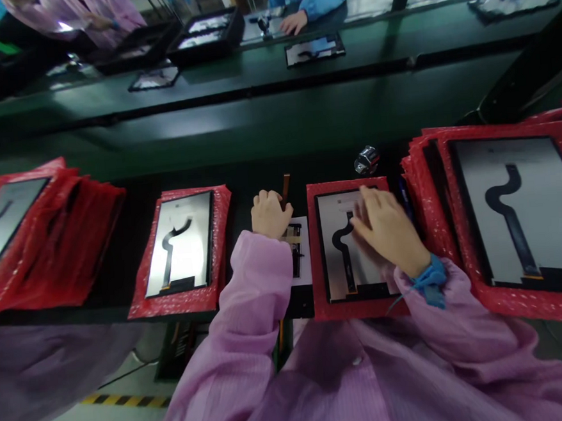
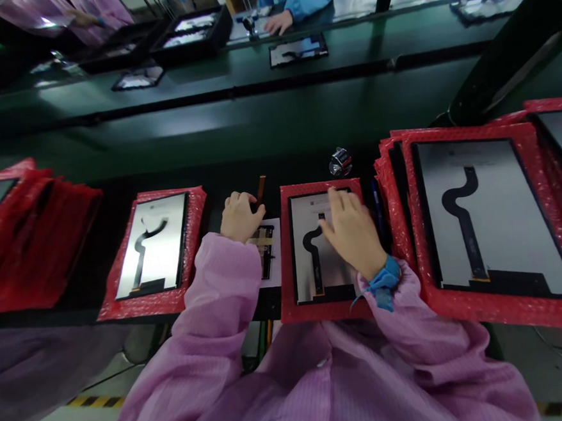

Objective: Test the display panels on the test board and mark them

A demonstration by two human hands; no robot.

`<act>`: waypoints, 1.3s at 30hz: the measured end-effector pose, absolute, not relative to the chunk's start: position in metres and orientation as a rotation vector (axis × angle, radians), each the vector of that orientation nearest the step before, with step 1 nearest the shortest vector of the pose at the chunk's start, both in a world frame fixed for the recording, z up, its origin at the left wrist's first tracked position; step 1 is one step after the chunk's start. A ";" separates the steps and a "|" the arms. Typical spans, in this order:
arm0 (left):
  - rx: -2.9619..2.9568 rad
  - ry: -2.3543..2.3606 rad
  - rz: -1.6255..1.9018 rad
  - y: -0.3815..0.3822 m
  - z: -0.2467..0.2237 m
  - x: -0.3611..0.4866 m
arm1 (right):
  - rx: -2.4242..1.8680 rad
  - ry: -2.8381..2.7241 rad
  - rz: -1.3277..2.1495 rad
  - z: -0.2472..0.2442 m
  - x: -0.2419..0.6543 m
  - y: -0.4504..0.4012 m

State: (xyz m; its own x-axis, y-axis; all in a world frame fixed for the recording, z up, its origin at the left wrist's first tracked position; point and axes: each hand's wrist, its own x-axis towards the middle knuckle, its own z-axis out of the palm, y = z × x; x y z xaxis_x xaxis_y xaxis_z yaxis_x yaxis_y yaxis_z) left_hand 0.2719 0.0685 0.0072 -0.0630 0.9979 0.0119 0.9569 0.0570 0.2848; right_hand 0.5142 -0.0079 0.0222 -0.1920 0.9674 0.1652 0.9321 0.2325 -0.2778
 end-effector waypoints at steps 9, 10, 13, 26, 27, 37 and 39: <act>1.962 2.039 0.500 0.071 -0.004 0.260 | -1.623 -2.469 0.280 0.002 0.501 -0.022; 1.966 2.048 0.513 0.071 -0.003 0.260 | -1.624 -2.464 0.284 0.002 0.500 -0.023; 1.955 2.046 0.576 0.069 -0.001 0.260 | -1.625 -2.433 0.316 0.005 0.498 -0.025; 1.426 1.268 1.305 0.070 0.000 0.260 | -1.444 -1.855 0.977 0.008 0.491 -0.035; 1.458 1.243 1.293 0.069 0.002 0.260 | -1.412 -1.760 1.077 0.007 0.490 -0.034; 1.752 1.064 1.029 0.063 0.010 0.256 | -1.093 -1.456 1.565 0.017 0.478 -0.015; 1.834 1.075 0.925 0.061 0.014 0.255 | -1.084 -1.629 1.500 0.020 0.479 -0.009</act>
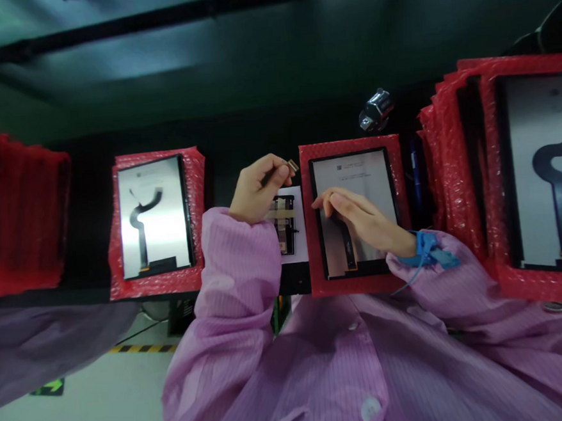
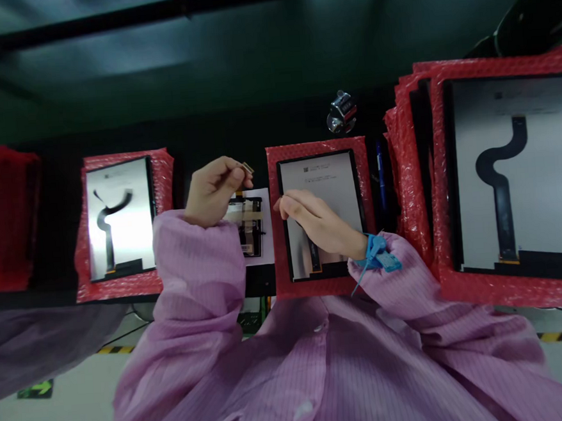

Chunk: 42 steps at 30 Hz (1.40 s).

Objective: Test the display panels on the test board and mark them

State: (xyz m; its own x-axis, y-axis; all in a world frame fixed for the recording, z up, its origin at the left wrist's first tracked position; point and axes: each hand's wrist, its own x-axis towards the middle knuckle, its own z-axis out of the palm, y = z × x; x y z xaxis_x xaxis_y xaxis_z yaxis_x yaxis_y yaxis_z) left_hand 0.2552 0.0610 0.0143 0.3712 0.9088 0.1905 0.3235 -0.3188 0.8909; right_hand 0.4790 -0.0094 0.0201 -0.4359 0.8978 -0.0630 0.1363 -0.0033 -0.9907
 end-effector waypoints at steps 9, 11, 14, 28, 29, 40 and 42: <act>2.182 1.027 0.533 0.051 0.032 0.263 | -0.886 -2.150 1.111 0.007 0.484 0.001; 2.212 1.008 0.470 0.049 0.031 0.264 | -0.908 -2.165 1.036 0.005 0.482 0.001; 2.270 0.950 0.387 0.046 0.031 0.265 | -0.973 -2.140 0.948 0.003 0.478 0.000; 2.298 1.191 0.601 0.042 0.018 0.271 | -1.001 -1.846 0.831 -0.001 0.469 -0.018; 2.307 1.187 0.608 0.042 0.017 0.271 | -1.012 -1.823 0.857 -0.001 0.469 -0.018; 2.406 1.203 0.683 0.041 0.017 0.271 | -1.088 -1.750 0.908 0.000 0.468 -0.017; 2.417 1.217 0.661 0.041 0.017 0.271 | -1.086 -1.748 0.912 0.000 0.468 -0.017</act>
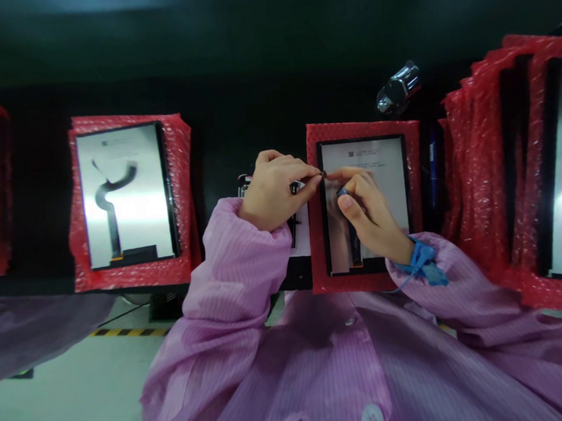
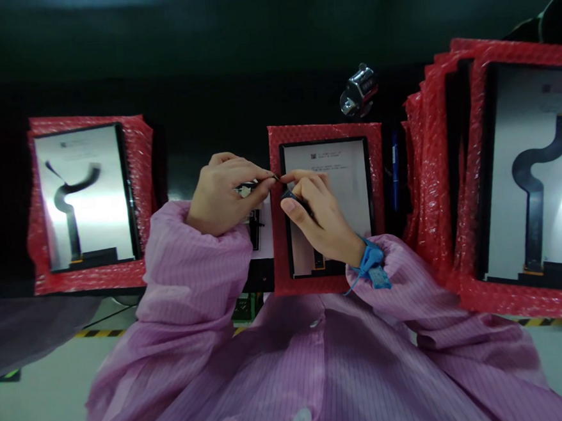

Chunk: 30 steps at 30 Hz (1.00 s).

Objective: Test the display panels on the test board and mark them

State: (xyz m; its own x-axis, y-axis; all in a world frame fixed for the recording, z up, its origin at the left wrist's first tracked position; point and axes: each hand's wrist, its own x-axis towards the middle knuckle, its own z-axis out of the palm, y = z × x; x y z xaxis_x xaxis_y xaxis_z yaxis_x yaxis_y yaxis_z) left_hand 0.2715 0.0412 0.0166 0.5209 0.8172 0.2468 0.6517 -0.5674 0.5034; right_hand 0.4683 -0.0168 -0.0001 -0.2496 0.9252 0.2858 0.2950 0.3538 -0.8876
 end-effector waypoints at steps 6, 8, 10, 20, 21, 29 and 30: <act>2.442 1.247 0.614 0.041 0.015 0.272 | -1.060 -1.715 1.000 0.001 0.467 -0.017; 2.435 1.259 0.610 0.040 0.015 0.273 | -1.016 -1.749 1.060 0.004 0.467 -0.018; 2.422 1.261 0.608 0.040 0.015 0.273 | -0.937 -1.853 1.133 0.007 0.467 -0.018; 2.390 1.059 0.409 0.039 0.026 0.270 | -1.042 -2.060 0.961 -0.002 0.479 -0.006; 2.388 1.047 0.404 0.039 0.027 0.270 | -1.069 -2.046 0.934 -0.004 0.479 -0.005; 2.380 1.025 0.407 0.038 0.026 0.270 | -1.107 -2.002 0.899 -0.013 0.478 -0.002; 2.380 1.024 0.406 0.038 0.026 0.270 | -1.106 -2.000 0.899 -0.013 0.478 -0.002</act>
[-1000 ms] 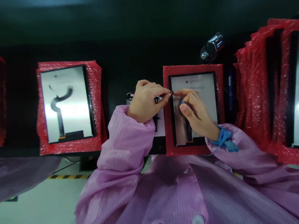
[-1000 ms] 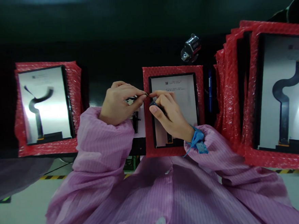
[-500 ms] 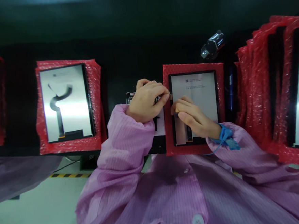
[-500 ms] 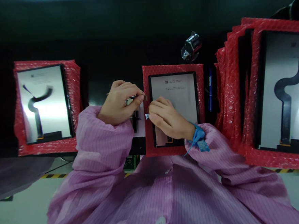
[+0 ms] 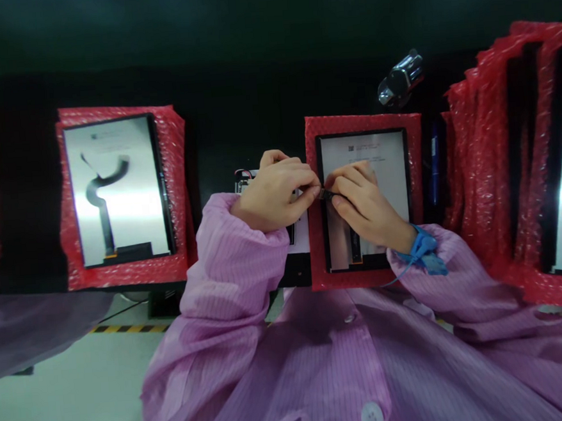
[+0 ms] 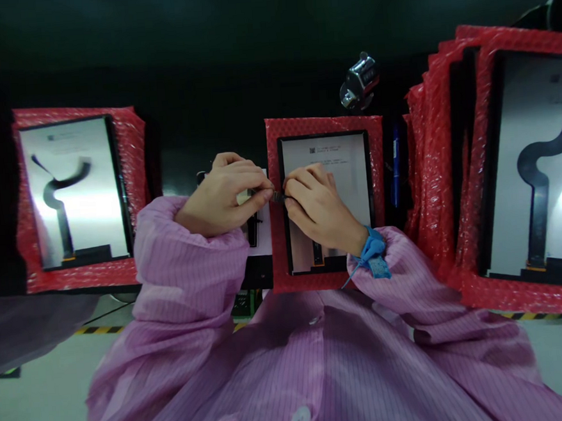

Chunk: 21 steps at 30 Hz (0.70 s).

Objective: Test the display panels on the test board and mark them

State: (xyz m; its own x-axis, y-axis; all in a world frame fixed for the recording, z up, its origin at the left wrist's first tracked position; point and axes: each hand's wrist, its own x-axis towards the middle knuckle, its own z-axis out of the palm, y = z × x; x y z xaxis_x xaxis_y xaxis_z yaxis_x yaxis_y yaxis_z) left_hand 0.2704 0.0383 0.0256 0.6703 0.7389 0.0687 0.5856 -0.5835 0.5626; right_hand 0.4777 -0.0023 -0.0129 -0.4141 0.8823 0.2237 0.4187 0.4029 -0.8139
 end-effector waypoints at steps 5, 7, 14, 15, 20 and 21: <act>2.382 1.022 0.394 0.038 0.026 0.270 | -1.103 -2.000 0.933 -0.015 0.479 -0.001; 2.378 1.018 0.391 0.038 0.025 0.270 | -1.104 -1.990 0.957 -0.016 0.479 0.000; 2.383 1.001 0.390 0.038 0.024 0.270 | -1.078 -2.012 0.951 -0.017 0.479 0.001; 2.382 0.998 0.386 0.038 0.024 0.270 | -1.087 -2.024 0.942 -0.017 0.479 0.001; 2.378 1.007 0.391 0.038 0.024 0.271 | -1.087 -2.030 0.961 -0.017 0.479 0.002; 2.378 1.014 0.391 0.038 0.024 0.271 | -1.088 -2.024 0.962 -0.017 0.479 0.002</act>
State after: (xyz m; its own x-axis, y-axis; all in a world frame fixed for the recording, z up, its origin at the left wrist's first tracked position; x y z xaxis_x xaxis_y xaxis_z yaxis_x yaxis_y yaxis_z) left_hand 0.2706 0.0378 0.0241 0.6781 0.7326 0.0589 0.5821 -0.5842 0.5655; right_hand 0.4794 0.0016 -0.0170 -0.4531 0.8712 0.1890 0.4035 0.3895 -0.8279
